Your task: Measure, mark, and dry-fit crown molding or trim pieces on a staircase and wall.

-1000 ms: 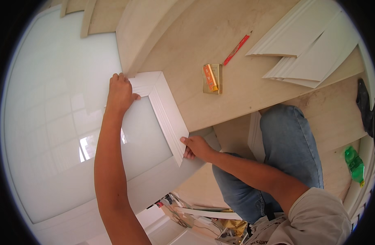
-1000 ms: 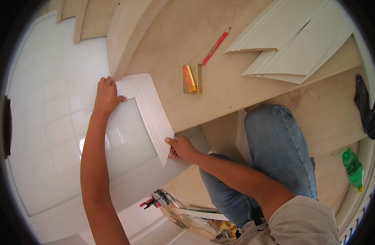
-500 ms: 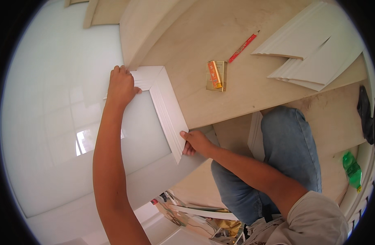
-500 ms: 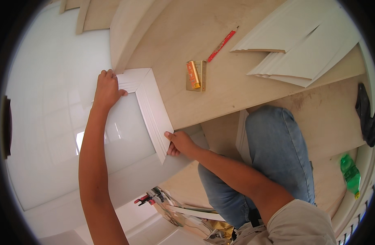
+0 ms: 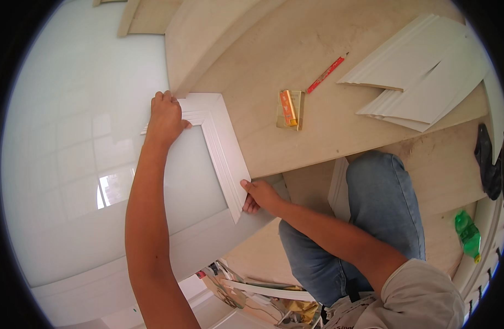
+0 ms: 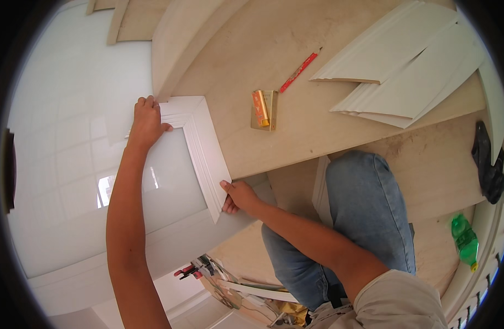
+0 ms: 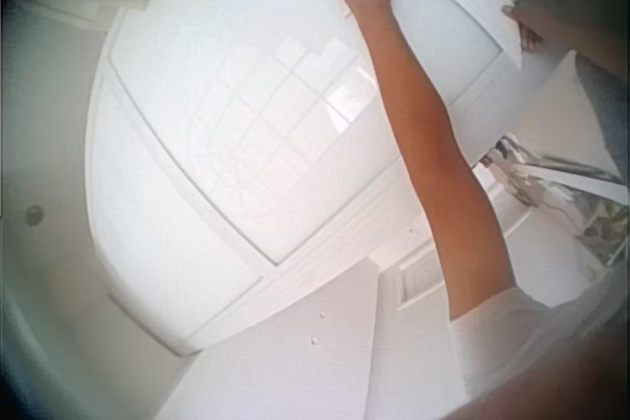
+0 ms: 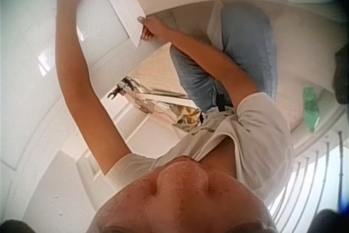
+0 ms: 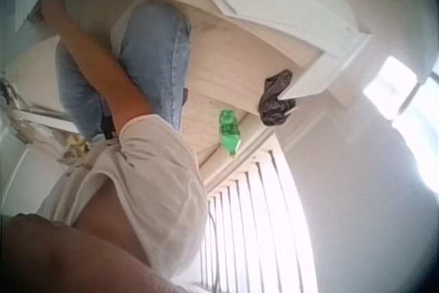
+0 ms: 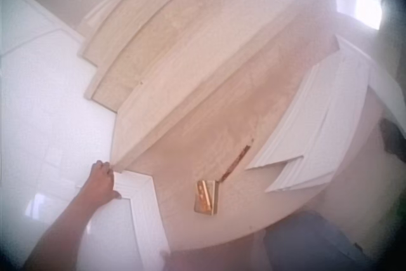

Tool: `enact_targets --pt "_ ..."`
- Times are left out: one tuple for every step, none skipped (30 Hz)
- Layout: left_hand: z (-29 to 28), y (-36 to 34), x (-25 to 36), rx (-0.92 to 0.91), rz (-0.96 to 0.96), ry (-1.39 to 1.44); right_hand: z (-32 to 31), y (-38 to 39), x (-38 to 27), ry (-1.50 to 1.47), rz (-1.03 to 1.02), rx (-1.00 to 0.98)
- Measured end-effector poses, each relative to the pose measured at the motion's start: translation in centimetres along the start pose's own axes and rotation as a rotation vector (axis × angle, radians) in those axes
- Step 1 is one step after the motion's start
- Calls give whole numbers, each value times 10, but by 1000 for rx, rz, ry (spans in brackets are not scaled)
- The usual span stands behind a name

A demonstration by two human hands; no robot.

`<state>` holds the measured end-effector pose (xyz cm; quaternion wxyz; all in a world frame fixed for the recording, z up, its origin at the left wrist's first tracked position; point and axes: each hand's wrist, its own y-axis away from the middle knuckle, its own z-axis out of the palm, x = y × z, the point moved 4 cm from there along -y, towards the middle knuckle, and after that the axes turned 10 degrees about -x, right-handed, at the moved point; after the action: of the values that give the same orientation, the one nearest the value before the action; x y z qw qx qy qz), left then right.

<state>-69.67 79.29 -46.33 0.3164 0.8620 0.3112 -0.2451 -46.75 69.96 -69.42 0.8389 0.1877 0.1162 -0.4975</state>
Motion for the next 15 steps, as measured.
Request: enact_targets --pt "0 0 -2 0 -2 -2 1 0 -1 6 -2 -3" --pt "-2 1 0 -7 -2 -8 0 0 1 4 -2 -1" --pt "-3 1 2 -15 -1 -13 -1 -1 3 5 -16 5" --pt "-2 0 3 -16 1 -13 -2 -1 4 6 -31 10" --pt "-2 0 2 -5 9 -17 1 0 4 5 -29 7" --pt "-2 1 1 6 17 -21 2 1 3 19 -41 23" --pt "-2 1 -1 3 15 -22 4 2 2 33 -53 39" --pt "-2 0 0 -4 17 -21 4 2 3 32 -52 39" --pt "-3 0 1 -11 18 -19 4 2 4 37 -63 51" --pt "-3 0 1 -13 20 -19 4 3 4 42 -73 62" --pt "-3 0 1 -15 20 -20 4 3 4 41 -73 62" --pt "-3 0 1 -17 21 -21 5 4 3 51 -85 77" --pt "-3 0 2 -18 22 -22 5 4 2 60 -98 92" --pt "-3 0 1 -6 21 -22 6 4 3 59 -98 92" --pt "-2 0 1 6 19 -22 7 5 3 70 -114 110"
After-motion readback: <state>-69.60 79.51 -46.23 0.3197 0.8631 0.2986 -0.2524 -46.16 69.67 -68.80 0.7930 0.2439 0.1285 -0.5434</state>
